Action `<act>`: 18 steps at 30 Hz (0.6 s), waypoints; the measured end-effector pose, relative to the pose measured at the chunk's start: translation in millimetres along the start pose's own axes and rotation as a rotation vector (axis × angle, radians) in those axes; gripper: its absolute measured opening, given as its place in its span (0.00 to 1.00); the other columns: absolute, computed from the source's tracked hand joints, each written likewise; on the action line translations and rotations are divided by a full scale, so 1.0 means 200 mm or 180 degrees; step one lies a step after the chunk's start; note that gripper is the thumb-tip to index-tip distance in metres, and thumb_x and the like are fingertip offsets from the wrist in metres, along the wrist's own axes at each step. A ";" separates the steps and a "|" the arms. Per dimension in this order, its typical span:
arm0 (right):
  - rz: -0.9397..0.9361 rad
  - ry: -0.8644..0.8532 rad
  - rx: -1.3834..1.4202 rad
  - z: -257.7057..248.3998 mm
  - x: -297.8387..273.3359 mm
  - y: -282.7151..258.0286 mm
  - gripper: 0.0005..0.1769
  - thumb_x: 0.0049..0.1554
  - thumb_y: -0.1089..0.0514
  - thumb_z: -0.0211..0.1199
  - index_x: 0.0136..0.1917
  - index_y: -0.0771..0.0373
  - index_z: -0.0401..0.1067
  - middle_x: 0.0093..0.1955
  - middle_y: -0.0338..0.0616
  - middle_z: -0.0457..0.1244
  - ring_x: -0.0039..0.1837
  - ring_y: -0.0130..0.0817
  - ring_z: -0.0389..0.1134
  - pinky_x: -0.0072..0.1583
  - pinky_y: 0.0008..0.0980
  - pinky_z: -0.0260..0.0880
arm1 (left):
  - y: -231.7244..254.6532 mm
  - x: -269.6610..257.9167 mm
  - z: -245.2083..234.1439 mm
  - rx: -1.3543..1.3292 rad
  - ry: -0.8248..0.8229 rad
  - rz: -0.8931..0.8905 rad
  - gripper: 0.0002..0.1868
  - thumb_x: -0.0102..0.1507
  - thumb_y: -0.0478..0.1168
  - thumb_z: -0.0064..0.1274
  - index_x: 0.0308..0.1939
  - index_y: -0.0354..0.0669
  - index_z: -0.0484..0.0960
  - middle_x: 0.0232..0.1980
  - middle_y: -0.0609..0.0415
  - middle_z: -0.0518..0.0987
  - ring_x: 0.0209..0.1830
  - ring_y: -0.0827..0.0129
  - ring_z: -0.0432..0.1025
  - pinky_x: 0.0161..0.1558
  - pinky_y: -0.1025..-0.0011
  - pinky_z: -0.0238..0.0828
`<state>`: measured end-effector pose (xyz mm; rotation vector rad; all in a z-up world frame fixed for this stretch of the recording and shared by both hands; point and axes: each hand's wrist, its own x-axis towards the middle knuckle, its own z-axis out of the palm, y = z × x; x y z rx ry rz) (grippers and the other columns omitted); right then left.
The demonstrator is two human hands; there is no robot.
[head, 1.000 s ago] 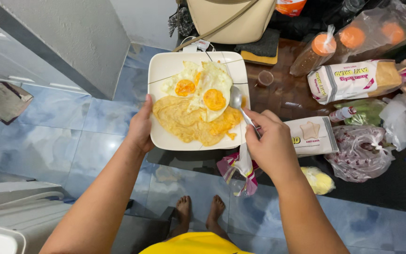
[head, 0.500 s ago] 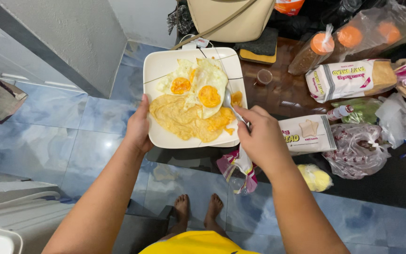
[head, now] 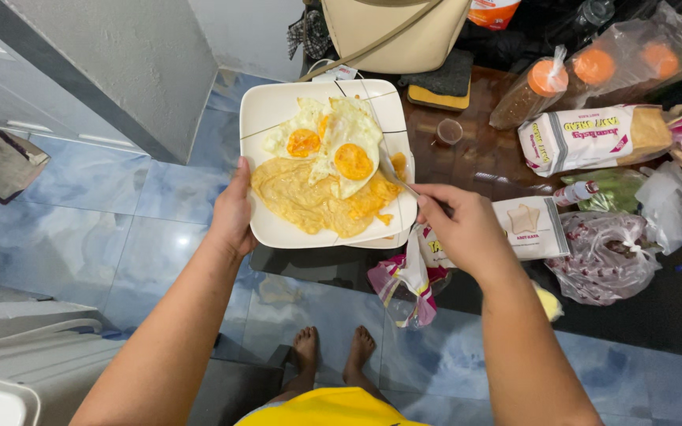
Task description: The person unties the plastic bag and removes slices of bread, placing them on a plate. The person then uses a spoon to transfer fried eggs and omelet pieces from a larger plate onto the bread slices to assemble a sandwich.
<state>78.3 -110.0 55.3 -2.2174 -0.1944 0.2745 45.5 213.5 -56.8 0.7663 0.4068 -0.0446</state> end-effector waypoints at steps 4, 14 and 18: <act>-0.0359 0.0192 -0.0290 0.00 0.00 -0.03 0.14 0.59 0.56 0.63 0.58 0.57 0.80 0.43 0.46 0.70 0.39 0.34 0.68 0.44 0.33 0.68 | -0.02 0.00 0.00 0.0015 -0.0063 0.0058 0.35 0.70 0.59 0.38 0.72 0.36 0.67 0.68 0.44 0.76 0.63 0.57 0.75 0.62 0.62 0.73; -0.0492 0.0276 -0.2115 -0.13 -0.09 -0.17 0.14 0.54 0.51 0.64 0.53 0.50 0.82 0.47 0.43 0.70 0.53 0.47 0.71 0.52 0.45 0.70 | -0.01 -0.03 0.00 0.0008 0.0056 0.0063 0.35 0.70 0.59 0.38 0.71 0.35 0.67 0.67 0.43 0.76 0.63 0.56 0.74 0.62 0.61 0.73; -0.0288 0.0113 -0.2175 -0.15 -0.07 -0.19 0.14 0.53 0.48 0.65 0.51 0.50 0.83 0.51 0.42 0.71 0.54 0.47 0.71 0.55 0.44 0.70 | -0.03 -0.04 0.02 -0.0009 0.0068 0.0004 0.35 0.70 0.59 0.37 0.71 0.37 0.67 0.66 0.44 0.76 0.62 0.56 0.75 0.61 0.61 0.73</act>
